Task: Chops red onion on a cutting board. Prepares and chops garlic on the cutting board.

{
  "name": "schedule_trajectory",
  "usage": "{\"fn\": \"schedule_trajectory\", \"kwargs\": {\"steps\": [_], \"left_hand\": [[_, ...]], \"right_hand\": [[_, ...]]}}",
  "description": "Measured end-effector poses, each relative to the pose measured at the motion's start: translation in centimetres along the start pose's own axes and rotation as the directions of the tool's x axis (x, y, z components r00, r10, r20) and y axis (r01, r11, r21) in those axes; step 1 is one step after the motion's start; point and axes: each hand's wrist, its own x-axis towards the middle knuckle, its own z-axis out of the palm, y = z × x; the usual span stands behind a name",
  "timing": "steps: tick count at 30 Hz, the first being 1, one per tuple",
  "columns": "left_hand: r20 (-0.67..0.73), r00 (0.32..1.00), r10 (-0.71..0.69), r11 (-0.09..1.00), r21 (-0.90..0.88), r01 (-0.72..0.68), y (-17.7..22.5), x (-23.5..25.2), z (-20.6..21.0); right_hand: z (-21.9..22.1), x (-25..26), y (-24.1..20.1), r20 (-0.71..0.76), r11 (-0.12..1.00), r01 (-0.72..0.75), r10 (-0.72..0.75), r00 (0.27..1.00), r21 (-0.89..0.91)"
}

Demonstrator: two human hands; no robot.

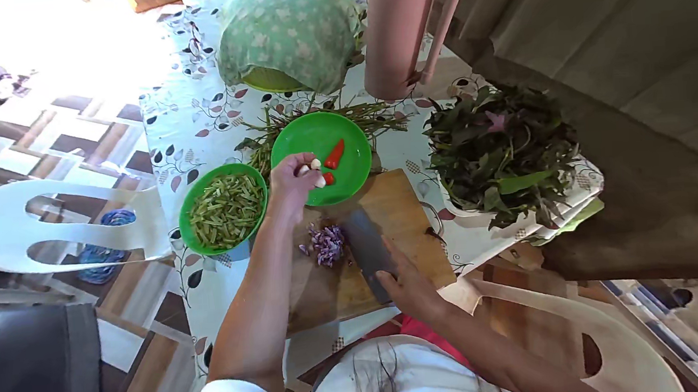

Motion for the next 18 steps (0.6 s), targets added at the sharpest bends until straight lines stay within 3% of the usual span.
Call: {"fn": "schedule_trajectory", "kwargs": {"steps": [3,5,8,10,13,15,18], "left_hand": [[0.108,0.988,-0.108,0.929,-0.344,0.139,0.1,-3.7,2.3],[0.203,0.962,-0.185,0.879,-0.403,0.254,-0.7,-5.7,4.3],[0.332,0.914,-0.232,0.940,-0.164,0.298,-2.6,-6.6,7.3],[0.386,0.891,-0.241,0.969,0.141,0.201,-3.0,-6.2,8.8],[0.405,0.891,-0.203,0.869,0.495,-0.027,-2.8,-5.5,10.0],[0.396,0.902,-0.174,0.798,0.593,-0.106,-2.9,-5.2,10.2],[0.382,0.904,-0.192,0.763,0.638,-0.108,-2.4,-4.7,9.3]], "right_hand": [[-1.0,0.1,0.0,0.016,0.999,0.040,-0.040,0.999,-0.037],[-1.7,-0.2,1.2,-0.136,0.998,0.059,-0.056,0.989,0.019],[-3.1,-0.7,2.8,-0.333,0.993,-0.002,0.041,0.942,0.117],[-4.0,-1.0,3.7,-0.381,0.990,-0.040,0.089,0.920,0.134],[-4.3,-1.8,3.8,-0.385,0.996,-0.036,0.063,0.921,0.077],[-4.1,-2.2,3.1,-0.354,0.997,-0.060,0.070,0.933,0.037],[-4.1,-2.3,2.6,-0.284,0.995,-0.092,0.097,0.954,0.030]]}}
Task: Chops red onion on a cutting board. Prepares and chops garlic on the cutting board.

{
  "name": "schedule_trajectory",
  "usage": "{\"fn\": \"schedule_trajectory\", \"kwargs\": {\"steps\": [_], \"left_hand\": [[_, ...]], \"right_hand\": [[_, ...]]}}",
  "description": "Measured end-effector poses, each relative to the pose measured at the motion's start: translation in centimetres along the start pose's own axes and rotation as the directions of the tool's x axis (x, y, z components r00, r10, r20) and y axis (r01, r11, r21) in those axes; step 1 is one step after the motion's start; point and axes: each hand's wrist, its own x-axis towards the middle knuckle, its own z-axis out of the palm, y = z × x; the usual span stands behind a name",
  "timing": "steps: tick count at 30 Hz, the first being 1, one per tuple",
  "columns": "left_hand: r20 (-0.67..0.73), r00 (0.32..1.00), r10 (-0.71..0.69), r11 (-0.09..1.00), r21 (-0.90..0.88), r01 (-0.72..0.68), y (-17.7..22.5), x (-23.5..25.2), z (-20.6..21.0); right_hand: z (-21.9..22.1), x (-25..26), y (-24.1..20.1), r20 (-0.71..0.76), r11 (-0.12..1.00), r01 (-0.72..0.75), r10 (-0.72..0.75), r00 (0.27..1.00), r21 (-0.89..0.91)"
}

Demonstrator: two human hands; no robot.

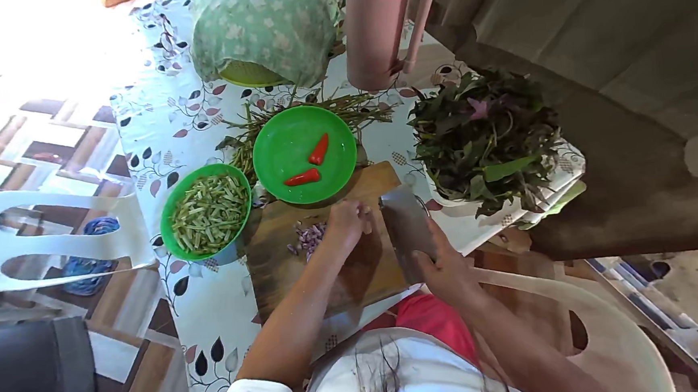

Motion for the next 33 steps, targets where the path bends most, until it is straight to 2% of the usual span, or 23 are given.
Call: {"fn": "schedule_trajectory", "kwargs": {"steps": [3,7,9,12,15,19,23,26,30,33], "left_hand": [[-0.006,1.000,-0.023,1.000,0.021,0.023,-0.8,-0.4,-0.8],[-0.039,0.999,-0.029,0.990,0.139,0.034,-1.1,-1.5,-0.4],[-0.049,0.999,-0.008,0.983,0.185,0.017,-0.9,-2.1,0.0],[-0.179,0.965,0.191,0.966,0.208,-0.152,-1.8,-2.2,1.1],[-0.308,0.859,0.409,0.907,0.236,-0.348,-2.9,-1.0,2.1],[-0.205,0.874,0.441,0.880,0.290,-0.376,-3.1,0.7,2.1],[-0.057,0.904,0.424,0.845,0.383,-0.372,-2.3,-0.6,0.6],[0.037,0.920,0.389,0.828,0.423,-0.367,-2.7,-1.4,0.5],[-0.075,0.890,0.450,0.851,0.337,-0.402,-3.8,-1.0,2.1],[-0.123,0.883,0.452,0.865,0.301,-0.401,-3.7,-1.3,1.6]], "right_hand": [[0.4,0.3,0.8,-0.007,0.997,0.034,-0.034,0.999,0.067],[1.0,0.5,1.6,-0.046,0.943,0.006,0.010,0.999,0.332],[1.0,0.4,1.3,-0.033,0.914,-0.028,0.045,0.998,0.406],[1.3,0.3,1.6,0.003,0.869,-0.033,0.036,0.999,0.495],[1.4,0.2,1.7,0.006,0.862,-0.030,0.031,0.999,0.506],[1.1,-0.5,1.6,-0.082,0.901,0.010,0.028,0.996,0.433],[0.8,-1.0,3.0,-0.034,0.871,0.051,-0.040,0.999,0.489],[0.9,-1.3,3.4,0.027,0.861,-0.027,0.016,1.000,0.507],[1.2,-1.4,3.8,0.040,0.874,-0.032,0.014,0.999,0.485],[1.3,-1.4,4.0,0.070,0.867,-0.070,0.040,0.997,0.494]]}}
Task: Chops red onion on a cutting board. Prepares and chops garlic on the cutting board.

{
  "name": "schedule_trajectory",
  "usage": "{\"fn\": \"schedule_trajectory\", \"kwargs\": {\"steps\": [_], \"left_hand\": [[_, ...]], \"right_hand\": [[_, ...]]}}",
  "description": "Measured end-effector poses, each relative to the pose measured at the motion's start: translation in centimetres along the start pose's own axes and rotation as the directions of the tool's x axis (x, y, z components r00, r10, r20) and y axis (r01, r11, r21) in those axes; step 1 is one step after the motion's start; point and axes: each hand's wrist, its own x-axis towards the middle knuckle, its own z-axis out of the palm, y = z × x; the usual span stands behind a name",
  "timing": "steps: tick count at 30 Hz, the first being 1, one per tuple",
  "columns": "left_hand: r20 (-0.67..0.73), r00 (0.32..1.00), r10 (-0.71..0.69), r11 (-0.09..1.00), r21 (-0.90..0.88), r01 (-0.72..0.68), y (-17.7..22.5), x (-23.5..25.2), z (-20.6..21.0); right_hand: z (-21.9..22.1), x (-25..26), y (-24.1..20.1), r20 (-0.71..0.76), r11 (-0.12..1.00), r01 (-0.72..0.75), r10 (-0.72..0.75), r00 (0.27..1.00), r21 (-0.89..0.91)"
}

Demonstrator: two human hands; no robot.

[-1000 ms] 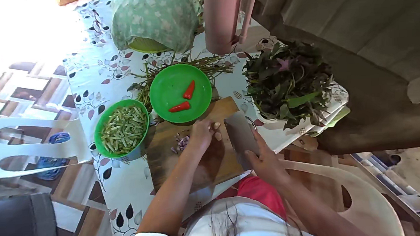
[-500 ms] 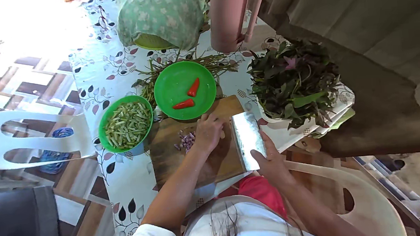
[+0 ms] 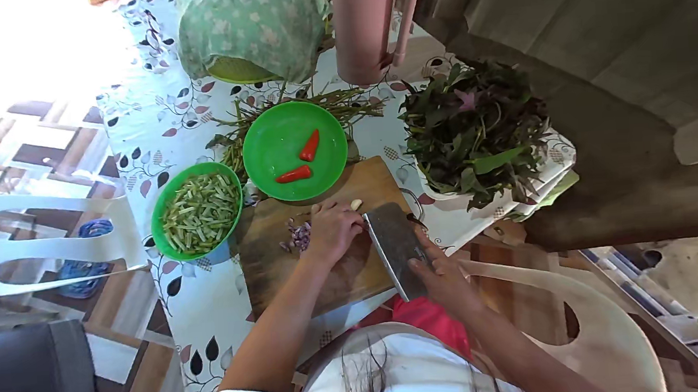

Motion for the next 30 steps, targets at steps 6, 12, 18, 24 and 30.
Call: {"fn": "schedule_trajectory", "kwargs": {"steps": [6,12,18,24,30], "left_hand": [[-0.419,0.905,0.074,0.988,-0.090,-0.122,4.3,3.5,-6.0],[-0.810,0.525,0.261,0.877,-0.030,-0.480,10.2,7.2,-4.0],[-0.534,0.794,0.291,0.931,-0.032,-0.363,5.2,6.8,7.3],[-0.590,0.798,0.124,0.980,-0.051,-0.190,3.8,4.6,-3.7],[0.117,0.979,-0.168,0.968,0.207,0.142,1.1,-0.2,-4.2]], "right_hand": [[0.4,-0.1,0.8,-0.005,0.984,-0.018,0.018,1.000,-0.177],[0.8,0.0,-0.2,-0.055,0.958,-0.099,0.087,0.995,-0.268],[0.5,-0.4,0.5,0.010,0.975,-0.017,0.020,1.000,-0.222],[-0.6,-0.2,-0.2,0.081,0.960,-0.259,0.252,0.964,0.108],[-1.2,-1.6,-0.6,0.126,0.885,-0.283,0.254,0.959,0.370]]}}
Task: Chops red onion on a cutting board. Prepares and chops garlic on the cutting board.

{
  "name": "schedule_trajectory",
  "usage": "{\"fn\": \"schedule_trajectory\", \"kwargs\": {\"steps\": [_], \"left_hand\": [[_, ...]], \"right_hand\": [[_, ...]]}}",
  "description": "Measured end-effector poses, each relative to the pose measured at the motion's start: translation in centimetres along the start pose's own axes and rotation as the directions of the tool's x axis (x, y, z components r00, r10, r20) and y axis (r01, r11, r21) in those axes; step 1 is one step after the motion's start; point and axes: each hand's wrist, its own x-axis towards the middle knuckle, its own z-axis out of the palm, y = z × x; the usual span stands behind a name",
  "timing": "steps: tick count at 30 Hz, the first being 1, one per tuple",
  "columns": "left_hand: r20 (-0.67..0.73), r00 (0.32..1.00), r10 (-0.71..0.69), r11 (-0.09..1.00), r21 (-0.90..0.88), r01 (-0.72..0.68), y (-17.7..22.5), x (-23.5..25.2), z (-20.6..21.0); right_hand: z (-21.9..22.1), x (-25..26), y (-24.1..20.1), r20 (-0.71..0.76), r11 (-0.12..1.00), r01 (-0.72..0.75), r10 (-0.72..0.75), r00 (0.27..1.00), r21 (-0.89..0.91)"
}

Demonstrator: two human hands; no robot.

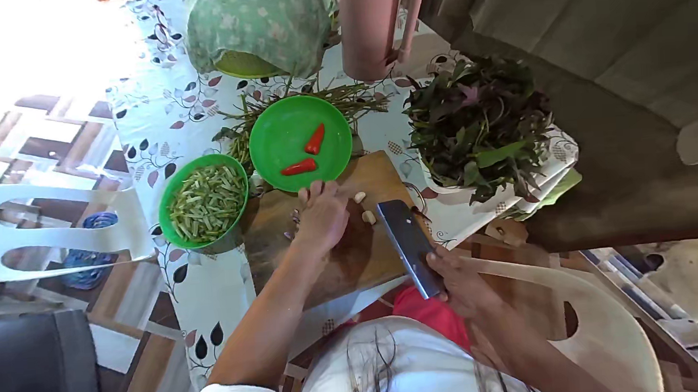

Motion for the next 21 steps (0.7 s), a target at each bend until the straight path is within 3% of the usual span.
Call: {"fn": "schedule_trajectory", "kwargs": {"steps": [6,14,18,21], "left_hand": [[0.076,0.995,-0.062,0.998,0.008,0.062,0.4,-0.6,2.2],[0.006,1.000,-0.015,0.977,-0.212,0.016,0.5,-1.8,2.6],[-0.264,0.964,-0.027,0.963,-0.264,-0.046,0.0,-0.9,0.7],[-0.566,0.824,-0.005,0.946,-0.270,-0.180,1.4,0.1,-2.0]], "right_hand": [[0.0,-0.7,1.0,0.003,0.997,0.041,-0.041,0.999,-0.066],[1.4,-0.3,2.5,-0.051,0.933,0.229,-0.252,0.966,-0.279],[2.1,1.2,3.5,0.018,0.855,0.365,-0.386,0.922,-0.369],[2.6,1.7,4.2,0.031,0.803,0.375,-0.408,0.913,-0.463]]}}
